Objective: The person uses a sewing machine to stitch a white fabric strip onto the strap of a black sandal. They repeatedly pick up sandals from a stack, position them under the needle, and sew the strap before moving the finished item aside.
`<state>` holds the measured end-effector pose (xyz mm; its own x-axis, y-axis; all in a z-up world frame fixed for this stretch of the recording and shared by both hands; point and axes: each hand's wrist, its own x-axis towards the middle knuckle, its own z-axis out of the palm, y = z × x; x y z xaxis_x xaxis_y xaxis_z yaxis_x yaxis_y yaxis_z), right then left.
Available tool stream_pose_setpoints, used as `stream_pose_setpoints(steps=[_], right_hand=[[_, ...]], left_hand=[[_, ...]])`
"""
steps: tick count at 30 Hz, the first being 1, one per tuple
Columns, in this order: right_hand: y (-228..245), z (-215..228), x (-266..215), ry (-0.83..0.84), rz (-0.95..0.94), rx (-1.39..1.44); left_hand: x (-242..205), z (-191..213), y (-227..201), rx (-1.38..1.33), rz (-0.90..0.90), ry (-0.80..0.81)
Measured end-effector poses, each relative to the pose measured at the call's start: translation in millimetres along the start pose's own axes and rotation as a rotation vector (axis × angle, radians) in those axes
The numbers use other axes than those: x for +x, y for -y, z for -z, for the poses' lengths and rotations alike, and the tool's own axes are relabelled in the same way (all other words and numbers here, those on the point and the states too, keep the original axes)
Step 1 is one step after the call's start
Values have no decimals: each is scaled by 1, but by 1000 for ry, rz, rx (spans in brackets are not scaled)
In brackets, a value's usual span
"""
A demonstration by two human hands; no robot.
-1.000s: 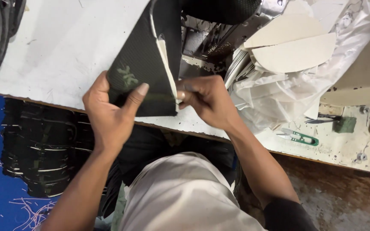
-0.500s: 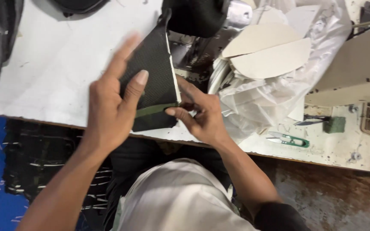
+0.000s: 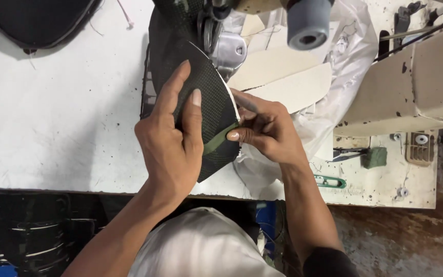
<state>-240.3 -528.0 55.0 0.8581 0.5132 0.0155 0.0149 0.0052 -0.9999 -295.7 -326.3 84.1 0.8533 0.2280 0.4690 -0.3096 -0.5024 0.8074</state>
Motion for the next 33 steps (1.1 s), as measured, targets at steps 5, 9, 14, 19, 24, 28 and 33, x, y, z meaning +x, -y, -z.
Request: stream_pose_setpoints(steps=[5,9,14,19,24,28,33], right_hand=[[11,-7,8,-49,-61,21],[24,-20,9,-104,-77,128],[33,-57,6,-279,-40,221],[35,-88,21,-355,97,368],[25,-85,38,-368,173,580],[34,-74,40,-362,150,516],[37,-65,30,-324,104,302]], left_hand=[[23,-5,9,-36,244,66],[46,9,27,94,-197,43],[89,22,43,-78,19,269],[98,75,42,-295,66,480],[71,74,37,-347,15,465],[69,61,48,-296,-212,384],[84,46,56,-233,-276,350]])
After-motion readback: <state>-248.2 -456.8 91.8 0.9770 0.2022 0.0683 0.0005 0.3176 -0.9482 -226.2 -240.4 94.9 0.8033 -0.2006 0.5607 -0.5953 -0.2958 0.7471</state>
